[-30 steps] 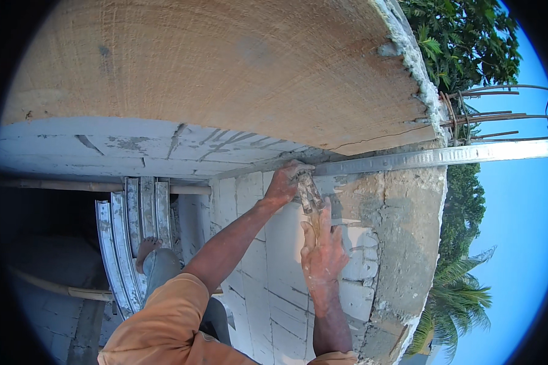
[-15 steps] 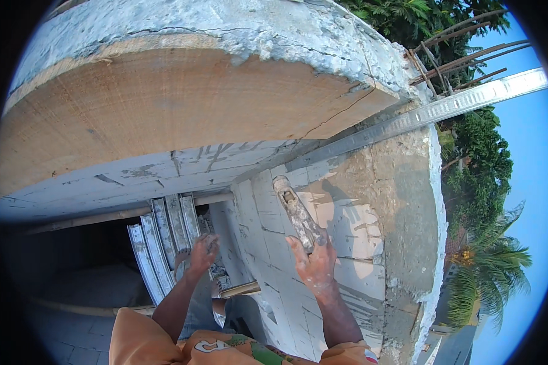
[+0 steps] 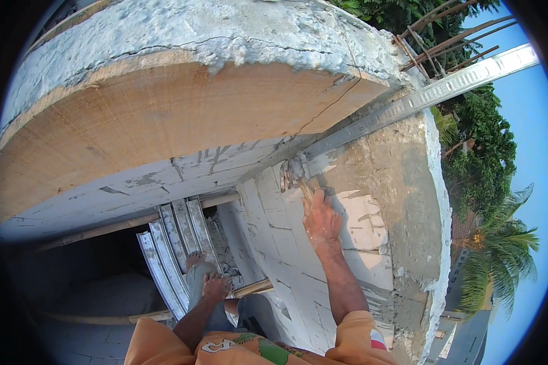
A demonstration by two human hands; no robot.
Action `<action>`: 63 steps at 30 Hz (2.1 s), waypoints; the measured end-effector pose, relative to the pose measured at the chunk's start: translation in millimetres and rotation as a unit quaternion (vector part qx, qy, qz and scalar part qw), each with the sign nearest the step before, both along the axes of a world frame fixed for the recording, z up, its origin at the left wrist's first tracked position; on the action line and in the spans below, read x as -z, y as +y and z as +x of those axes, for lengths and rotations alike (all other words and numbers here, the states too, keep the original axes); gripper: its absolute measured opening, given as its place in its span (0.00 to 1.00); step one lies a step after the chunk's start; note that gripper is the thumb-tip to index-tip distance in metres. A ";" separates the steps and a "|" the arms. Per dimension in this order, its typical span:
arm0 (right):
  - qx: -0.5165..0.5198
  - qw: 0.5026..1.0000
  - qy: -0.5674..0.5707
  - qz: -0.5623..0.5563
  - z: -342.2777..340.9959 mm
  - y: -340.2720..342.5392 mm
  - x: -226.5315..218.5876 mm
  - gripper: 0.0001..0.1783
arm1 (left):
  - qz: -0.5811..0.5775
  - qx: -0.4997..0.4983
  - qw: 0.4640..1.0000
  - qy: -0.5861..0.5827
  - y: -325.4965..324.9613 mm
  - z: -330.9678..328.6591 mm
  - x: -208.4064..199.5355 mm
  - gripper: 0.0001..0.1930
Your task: The person applies plaster to the corner and edges of a concrete wall using a trowel and a hammer to secure a metal guide.
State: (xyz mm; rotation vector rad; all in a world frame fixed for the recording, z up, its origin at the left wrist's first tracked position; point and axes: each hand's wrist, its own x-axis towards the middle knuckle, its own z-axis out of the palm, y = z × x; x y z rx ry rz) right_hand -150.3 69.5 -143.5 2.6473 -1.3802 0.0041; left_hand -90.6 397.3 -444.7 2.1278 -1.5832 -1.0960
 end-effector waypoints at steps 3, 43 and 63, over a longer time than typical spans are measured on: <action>0.004 0.996 -0.091 -0.020 13.7 19.5 -8.4 0.20 | -0.016 -0.039 0.999 -0.013 7.2 -2.8 1.5 0.16; 0.029 0.998 -0.047 0.029 18.2 -5.8 10.0 0.19 | 0.022 -0.060 0.997 0.046 19.2 6.7 -5.7 0.18; 0.046 0.996 -0.057 0.057 10.9 1.3 -4.3 0.14 | 0.027 -0.118 0.977 0.174 35.6 32.9 -28.3 0.20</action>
